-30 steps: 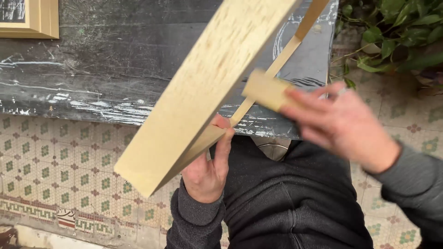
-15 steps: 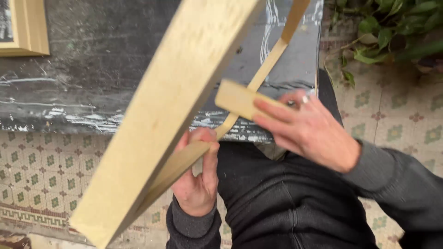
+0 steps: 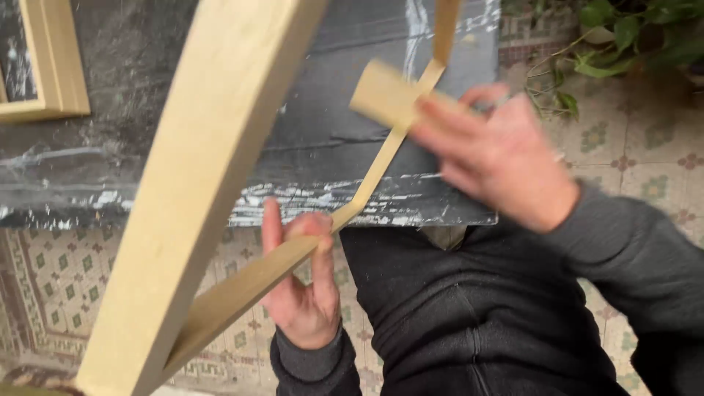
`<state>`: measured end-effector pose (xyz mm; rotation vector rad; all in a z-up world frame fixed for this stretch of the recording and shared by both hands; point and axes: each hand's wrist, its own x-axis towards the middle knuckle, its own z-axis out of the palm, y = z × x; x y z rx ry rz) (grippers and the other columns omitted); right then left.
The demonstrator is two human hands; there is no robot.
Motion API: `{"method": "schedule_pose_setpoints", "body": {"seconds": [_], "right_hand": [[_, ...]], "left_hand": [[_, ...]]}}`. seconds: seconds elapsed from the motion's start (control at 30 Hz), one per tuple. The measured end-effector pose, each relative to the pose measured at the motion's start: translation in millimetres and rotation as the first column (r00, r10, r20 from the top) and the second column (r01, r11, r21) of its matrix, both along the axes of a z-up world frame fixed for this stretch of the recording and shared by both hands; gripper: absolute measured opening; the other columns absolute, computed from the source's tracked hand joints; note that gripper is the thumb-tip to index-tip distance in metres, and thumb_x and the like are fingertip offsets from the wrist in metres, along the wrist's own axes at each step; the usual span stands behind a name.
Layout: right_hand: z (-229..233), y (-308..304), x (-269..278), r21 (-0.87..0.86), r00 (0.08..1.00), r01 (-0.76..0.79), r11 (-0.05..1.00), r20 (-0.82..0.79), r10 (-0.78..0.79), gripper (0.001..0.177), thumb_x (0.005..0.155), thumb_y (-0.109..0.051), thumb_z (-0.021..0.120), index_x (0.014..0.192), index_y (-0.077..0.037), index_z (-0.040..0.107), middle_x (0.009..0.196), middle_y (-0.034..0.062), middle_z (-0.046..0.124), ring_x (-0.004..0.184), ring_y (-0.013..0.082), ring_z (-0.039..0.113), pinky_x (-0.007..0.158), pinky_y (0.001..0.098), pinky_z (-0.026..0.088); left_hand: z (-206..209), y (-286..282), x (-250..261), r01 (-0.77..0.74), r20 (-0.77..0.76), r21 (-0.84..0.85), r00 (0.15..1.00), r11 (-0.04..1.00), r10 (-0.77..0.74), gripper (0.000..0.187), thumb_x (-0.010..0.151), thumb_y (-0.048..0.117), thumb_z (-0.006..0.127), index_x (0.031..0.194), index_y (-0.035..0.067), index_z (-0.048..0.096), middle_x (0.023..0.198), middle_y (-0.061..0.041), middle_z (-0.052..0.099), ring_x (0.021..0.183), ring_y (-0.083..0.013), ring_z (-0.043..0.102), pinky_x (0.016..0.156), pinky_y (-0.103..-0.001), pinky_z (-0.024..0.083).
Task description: Sanding the edges and surfaces of a wooden picture frame using a sanding block.
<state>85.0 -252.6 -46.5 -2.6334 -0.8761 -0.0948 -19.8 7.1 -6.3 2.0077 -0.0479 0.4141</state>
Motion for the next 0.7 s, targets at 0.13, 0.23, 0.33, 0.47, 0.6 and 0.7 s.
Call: {"method": "schedule_pose_setpoints", "body": {"seconds": [0.13,0.23,0.33,0.47,0.6,0.7], "right_hand": [[-12,-3,-8,0.21,0.981,-0.17,0.963,-0.053,0.185,0.059,0.075,-0.029,0.079,0.132,-0.019,0.068,0.142,0.0013,0.066,0.111,0.0242,0.059,0.085,0.0376,0.044],[-14,-15,13,-0.011,1.0,0.006,1.0,-0.021,-0.007,0.05,0.083,-0.021,0.078,0.132,-0.019,0.069,0.14,0.0029,0.065,0.109,0.0292,0.057,0.083,0.0401,0.043],[-6,2,4,0.08,0.997,-0.04,0.996,0.072,0.034,0.056,0.079,-0.019,0.078,0.134,-0.017,0.068,0.138,0.001,0.066,0.108,0.03,0.056,0.086,0.0394,0.045],[-9,-5,6,0.096,0.989,-0.146,0.985,-0.024,0.149,0.063,0.071,-0.031,0.079,0.132,-0.022,0.068,0.138,-0.0018,0.064,0.099,0.0258,0.055,0.083,0.0409,0.046],[-16,-4,5,0.03,0.995,-0.085,0.996,0.045,0.084,0.056,0.082,-0.021,0.08,0.136,-0.015,0.066,0.141,0.0003,0.064,0.11,0.0283,0.058,0.082,0.0402,0.044],[-21,-10,21,0.102,0.981,-0.187,0.977,0.072,0.18,0.056,0.078,-0.024,0.08,0.132,-0.018,0.067,0.137,0.0024,0.063,0.109,0.03,0.059,0.085,0.0409,0.045]], "left_hand": [[6,0,10,-0.05,0.048,0.124,0.998,0.991,0.044,0.058,0.106,0.001,0.064,0.156,-0.008,0.037,0.105,-0.01,0.072,0.1,-0.02,0.072,0.097,-0.034,0.06],[8,4,11,-0.054,0.014,0.109,0.999,0.993,0.053,0.057,0.106,0.001,0.063,0.156,-0.007,0.037,0.103,-0.008,0.071,0.098,-0.0191,0.072,0.095,-0.033,0.06],[7,6,15,-0.078,-0.045,0.04,0.996,0.996,0.08,0.057,0.106,0.001,0.061,0.157,-0.007,0.036,0.104,-0.008,0.071,0.098,-0.0182,0.072,0.094,-0.032,0.061],[6,17,25,-0.132,-0.071,-0.008,0.989,0.991,0.131,0.058,0.107,0.001,0.059,0.158,-0.006,0.034,0.105,-0.008,0.07,0.1,-0.0174,0.071,0.096,-0.032,0.061],[4,27,43,-0.131,-0.12,-0.176,0.987,0.976,0.111,0.055,0.108,0.001,0.057,0.159,-0.004,0.037,0.106,-0.008,0.068,0.098,-0.0155,0.069,0.093,-0.031,0.058],[0,40,59,-0.128,-0.089,-0.267,0.99,0.955,0.108,0.05,0.111,0.001,0.055,0.158,-0.002,0.039,0.105,-0.007,0.067,0.097,-0.0147,0.069,0.095,-0.032,0.06]]}}
